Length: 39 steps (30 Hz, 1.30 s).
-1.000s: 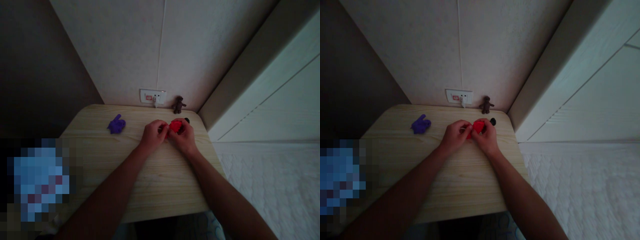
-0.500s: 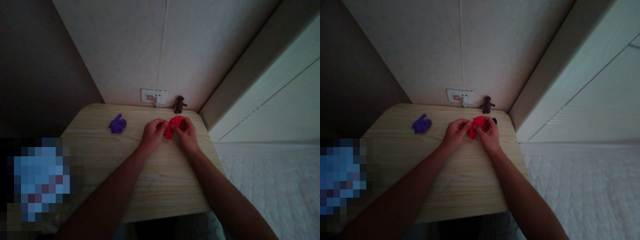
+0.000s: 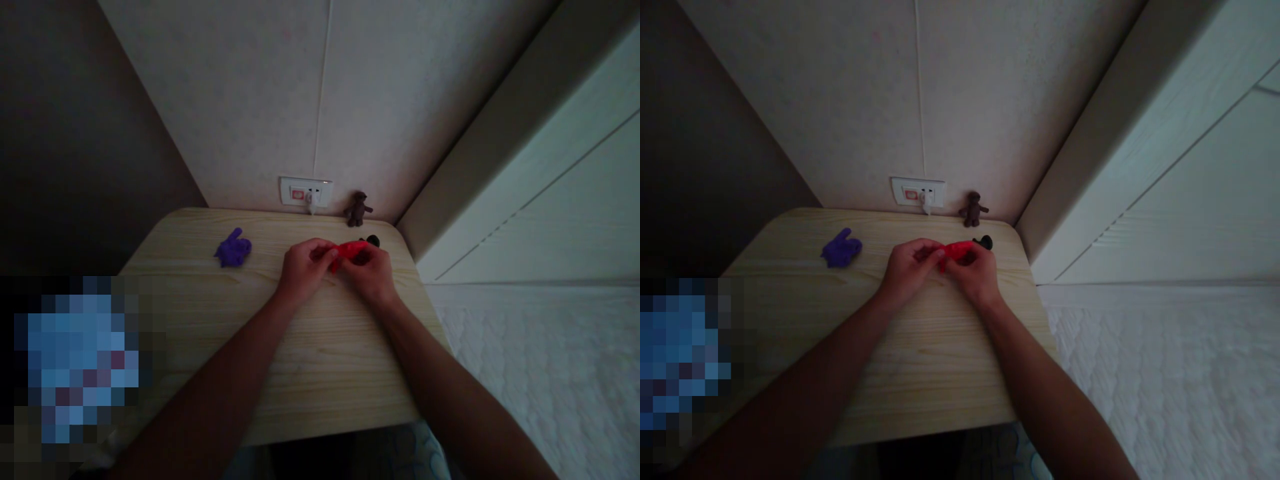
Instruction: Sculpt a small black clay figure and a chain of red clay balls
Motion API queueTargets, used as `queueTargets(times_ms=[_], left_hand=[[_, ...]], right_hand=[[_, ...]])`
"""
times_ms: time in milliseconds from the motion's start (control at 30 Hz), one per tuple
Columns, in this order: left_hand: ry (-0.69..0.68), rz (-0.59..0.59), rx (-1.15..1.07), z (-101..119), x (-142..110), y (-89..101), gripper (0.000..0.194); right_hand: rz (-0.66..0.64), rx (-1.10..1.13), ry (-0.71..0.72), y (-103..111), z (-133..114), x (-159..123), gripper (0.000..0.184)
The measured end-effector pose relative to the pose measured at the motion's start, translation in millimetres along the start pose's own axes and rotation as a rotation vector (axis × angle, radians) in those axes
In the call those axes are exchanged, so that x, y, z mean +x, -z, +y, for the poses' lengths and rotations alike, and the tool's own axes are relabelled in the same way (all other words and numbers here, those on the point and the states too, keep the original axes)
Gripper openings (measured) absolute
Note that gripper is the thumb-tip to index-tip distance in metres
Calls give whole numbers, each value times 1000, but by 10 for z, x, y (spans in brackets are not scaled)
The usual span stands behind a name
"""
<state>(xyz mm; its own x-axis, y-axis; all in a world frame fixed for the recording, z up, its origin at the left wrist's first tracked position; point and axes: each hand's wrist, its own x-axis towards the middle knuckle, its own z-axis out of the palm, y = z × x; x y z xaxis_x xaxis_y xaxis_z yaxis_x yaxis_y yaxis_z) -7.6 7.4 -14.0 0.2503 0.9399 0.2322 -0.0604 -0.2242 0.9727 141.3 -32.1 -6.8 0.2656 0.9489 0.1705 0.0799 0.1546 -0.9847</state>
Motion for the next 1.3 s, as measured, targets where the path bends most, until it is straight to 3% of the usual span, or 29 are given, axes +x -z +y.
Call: queueTargets(times_ms=[167,533,833,967,1133,1300], left_hand=[[-31,-25,83,18,-3,4,12],[160,-26,-359,29,62,-35,21],[38,15,-95,30,33,-32,21],[1,-12,-35,-10,9,-24,18],[-33,-38,-17,-28,-7,-27,20],[32,-43,-144,-1,3,-46,22]], right_hand=[[52,-44,0,-23,4,-18,22],[15,186,-79,-36,66,31,18],[41,152,14,-25,26,27,31],[56,79,6,-20,32,8,23],[103,68,27,-24,75,14,17],[90,154,-40,-21,107,53,16]])
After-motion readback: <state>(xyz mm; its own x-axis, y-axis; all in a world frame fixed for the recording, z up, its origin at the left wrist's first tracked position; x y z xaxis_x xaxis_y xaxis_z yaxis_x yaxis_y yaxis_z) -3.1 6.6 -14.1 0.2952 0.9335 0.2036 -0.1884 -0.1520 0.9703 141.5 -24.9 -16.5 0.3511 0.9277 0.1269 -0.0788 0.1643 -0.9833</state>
